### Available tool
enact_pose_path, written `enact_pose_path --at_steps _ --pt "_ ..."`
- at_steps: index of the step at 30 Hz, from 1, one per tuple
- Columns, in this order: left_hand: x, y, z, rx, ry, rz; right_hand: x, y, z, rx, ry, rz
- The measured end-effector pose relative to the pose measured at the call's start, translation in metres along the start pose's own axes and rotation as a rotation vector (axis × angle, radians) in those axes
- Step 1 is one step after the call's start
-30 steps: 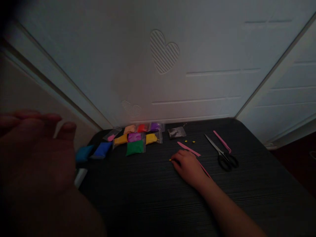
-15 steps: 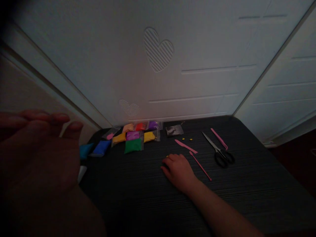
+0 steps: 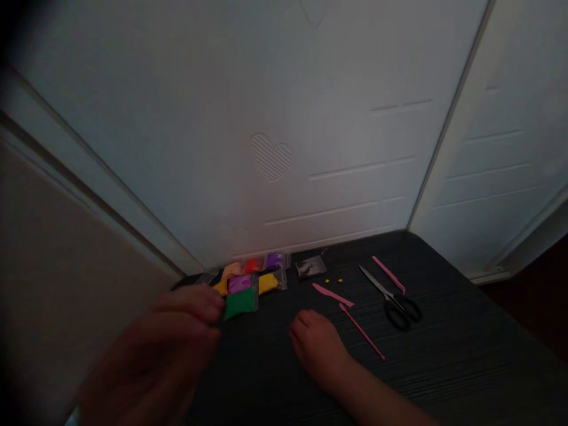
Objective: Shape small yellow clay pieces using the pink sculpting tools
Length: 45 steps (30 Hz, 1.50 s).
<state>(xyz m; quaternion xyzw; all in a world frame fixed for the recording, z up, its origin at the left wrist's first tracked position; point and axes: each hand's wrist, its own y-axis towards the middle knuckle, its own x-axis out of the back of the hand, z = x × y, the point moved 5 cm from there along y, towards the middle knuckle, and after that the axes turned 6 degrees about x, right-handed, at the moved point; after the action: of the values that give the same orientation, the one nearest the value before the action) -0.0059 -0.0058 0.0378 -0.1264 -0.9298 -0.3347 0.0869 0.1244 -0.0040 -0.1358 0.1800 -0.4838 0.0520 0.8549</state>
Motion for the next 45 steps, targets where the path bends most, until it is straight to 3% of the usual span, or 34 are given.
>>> enact_pose_path --at_steps 1,2,6,9,12,21,30,39,45 --pt "-0.014 -0.002 0.014 -0.006 0.08 0.129 0.002 0.0 -0.002 -0.017 0.063 -0.025" --pt "-0.024 -0.006 0.033 0.052 0.144 0.187 0.003 -0.001 -0.005 -0.035 0.132 -0.048" --pt "-0.035 -0.037 0.123 0.556 0.279 0.177 0.007 -0.003 -0.016 -0.105 0.369 -0.114" --pt "-0.042 -0.067 0.15 0.671 0.199 0.294 0.009 -0.003 -0.021 -0.139 0.435 -0.148" --pt "-0.045 -0.079 0.15 0.572 0.264 0.342 0.012 -0.002 -0.024 -0.155 0.447 -0.182" --pt "-0.044 -0.078 0.163 0.362 0.415 0.32 0.004 -0.006 -0.019 -0.12 0.479 -0.107" --pt "-0.052 -0.079 0.148 0.073 0.52 0.401 -0.002 -0.009 -0.016 -0.104 0.411 -0.034" --pt "-0.051 -0.08 0.146 0.042 0.521 0.388 0.0 -0.008 -0.014 -0.102 0.406 0.044" --pt "-0.051 -0.08 0.147 0.111 0.444 0.403 0.002 -0.007 -0.015 -0.113 0.451 0.025"
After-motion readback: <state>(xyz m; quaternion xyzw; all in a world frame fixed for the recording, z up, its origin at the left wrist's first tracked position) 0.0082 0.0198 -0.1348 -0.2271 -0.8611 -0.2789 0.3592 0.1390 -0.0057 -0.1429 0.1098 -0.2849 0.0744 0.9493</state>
